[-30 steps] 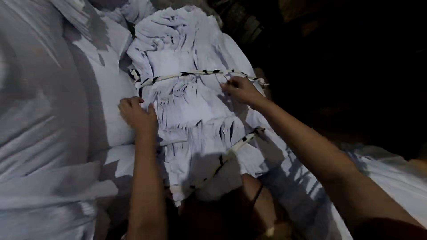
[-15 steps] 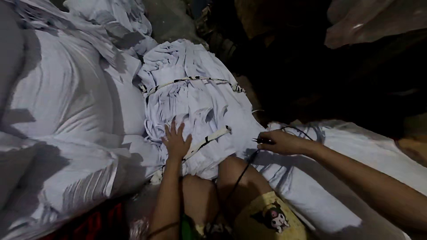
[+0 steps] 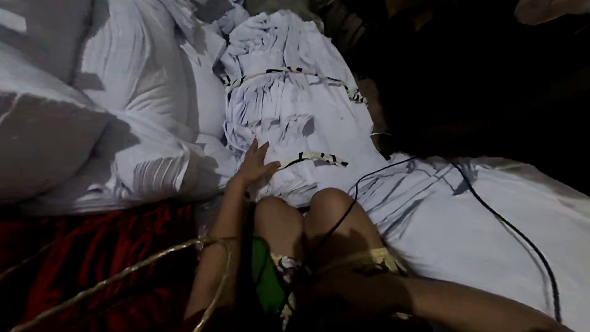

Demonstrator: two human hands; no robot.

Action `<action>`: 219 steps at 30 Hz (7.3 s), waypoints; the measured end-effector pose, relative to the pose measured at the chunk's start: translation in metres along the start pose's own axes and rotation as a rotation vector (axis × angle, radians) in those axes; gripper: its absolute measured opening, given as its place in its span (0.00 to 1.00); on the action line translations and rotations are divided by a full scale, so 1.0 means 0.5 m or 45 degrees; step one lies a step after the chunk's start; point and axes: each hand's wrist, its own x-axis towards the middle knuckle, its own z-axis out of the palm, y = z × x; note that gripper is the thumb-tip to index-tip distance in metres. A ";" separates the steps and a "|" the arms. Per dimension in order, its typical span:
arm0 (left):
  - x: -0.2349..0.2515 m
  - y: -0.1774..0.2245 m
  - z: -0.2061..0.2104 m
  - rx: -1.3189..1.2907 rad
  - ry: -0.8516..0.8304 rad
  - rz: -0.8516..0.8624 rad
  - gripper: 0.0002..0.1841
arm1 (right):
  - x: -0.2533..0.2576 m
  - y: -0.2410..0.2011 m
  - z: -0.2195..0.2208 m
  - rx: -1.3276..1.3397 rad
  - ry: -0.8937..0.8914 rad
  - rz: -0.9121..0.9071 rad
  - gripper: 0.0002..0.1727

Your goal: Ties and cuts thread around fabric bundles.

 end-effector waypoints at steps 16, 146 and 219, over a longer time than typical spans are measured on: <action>-0.288 0.083 0.082 -0.130 0.224 -0.460 0.28 | -0.045 -0.085 -0.009 0.104 0.313 -0.242 0.18; -0.001 0.030 0.166 -0.293 0.950 -0.078 0.31 | -0.144 0.187 -0.264 -0.206 0.666 0.737 0.22; 0.006 0.005 0.076 0.223 0.523 -0.847 0.44 | -0.127 0.180 -0.318 0.646 2.030 0.451 0.20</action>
